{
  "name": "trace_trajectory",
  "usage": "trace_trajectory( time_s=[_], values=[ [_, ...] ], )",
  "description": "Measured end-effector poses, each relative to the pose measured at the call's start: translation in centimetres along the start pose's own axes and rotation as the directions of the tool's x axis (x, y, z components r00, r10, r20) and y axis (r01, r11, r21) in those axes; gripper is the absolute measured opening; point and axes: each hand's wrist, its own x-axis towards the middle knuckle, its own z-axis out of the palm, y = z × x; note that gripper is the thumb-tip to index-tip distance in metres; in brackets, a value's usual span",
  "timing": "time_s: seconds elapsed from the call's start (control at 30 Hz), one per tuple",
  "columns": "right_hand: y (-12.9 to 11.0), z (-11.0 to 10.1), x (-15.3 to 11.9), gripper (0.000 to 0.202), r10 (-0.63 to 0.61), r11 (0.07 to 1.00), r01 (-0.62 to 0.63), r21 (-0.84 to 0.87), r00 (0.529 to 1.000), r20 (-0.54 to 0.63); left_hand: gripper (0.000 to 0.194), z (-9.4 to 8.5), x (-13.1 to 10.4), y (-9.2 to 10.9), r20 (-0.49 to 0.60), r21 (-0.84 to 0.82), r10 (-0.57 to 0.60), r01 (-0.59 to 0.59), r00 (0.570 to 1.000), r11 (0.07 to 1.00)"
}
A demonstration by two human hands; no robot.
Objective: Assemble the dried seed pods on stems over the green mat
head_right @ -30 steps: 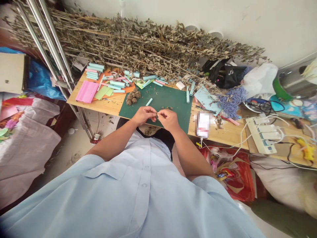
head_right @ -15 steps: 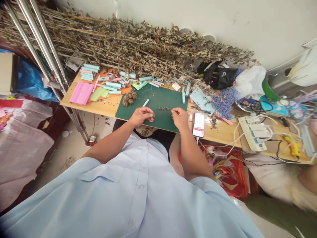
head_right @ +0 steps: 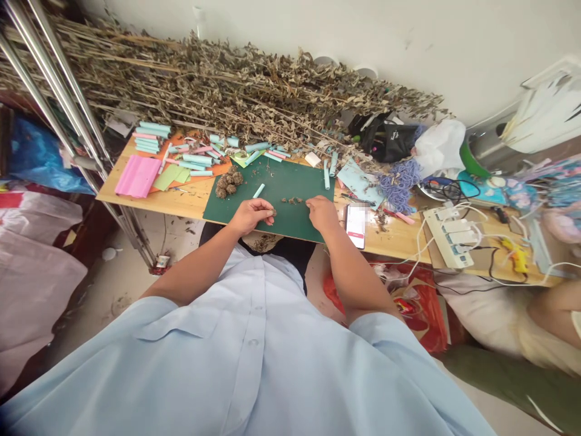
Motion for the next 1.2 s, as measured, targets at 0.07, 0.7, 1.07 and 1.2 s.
trace_trajectory(
  time_s=[0.07, 0.7, 1.07, 1.2],
  values=[
    [0.4, 0.0, -0.5, 0.032, 0.033, 0.994, -0.028, 0.102, 0.998, -0.052, 0.046, 0.0, 0.0, 0.0, 0.005, -0.002, 0.003, -0.003, 1.000, 1.000],
    [-8.8, 2.2, -3.5, 0.038, 0.147, 0.670, -0.166, 0.724, 0.985, 0.090, 0.044, 0.3, 0.0, 0.1, -0.024, -0.002, -0.012, 0.012, 1.000, 1.000],
    [-9.4, 2.3, -3.0, 0.016, 0.058, 0.795, 0.026, 0.606, 0.991, -0.118, 0.045, 0.3, -0.2, 0.2, 0.007, 0.033, -0.002, 0.002, 1.000, 0.999],
    [-9.7, 1.8, -3.1, 0.013, 0.026, 0.838, 0.047, 0.544, 0.992, -0.126, 0.048, 0.2, -0.1, 0.2, 0.007, 0.011, -0.020, 0.020, 1.000, 1.000]
  ],
)
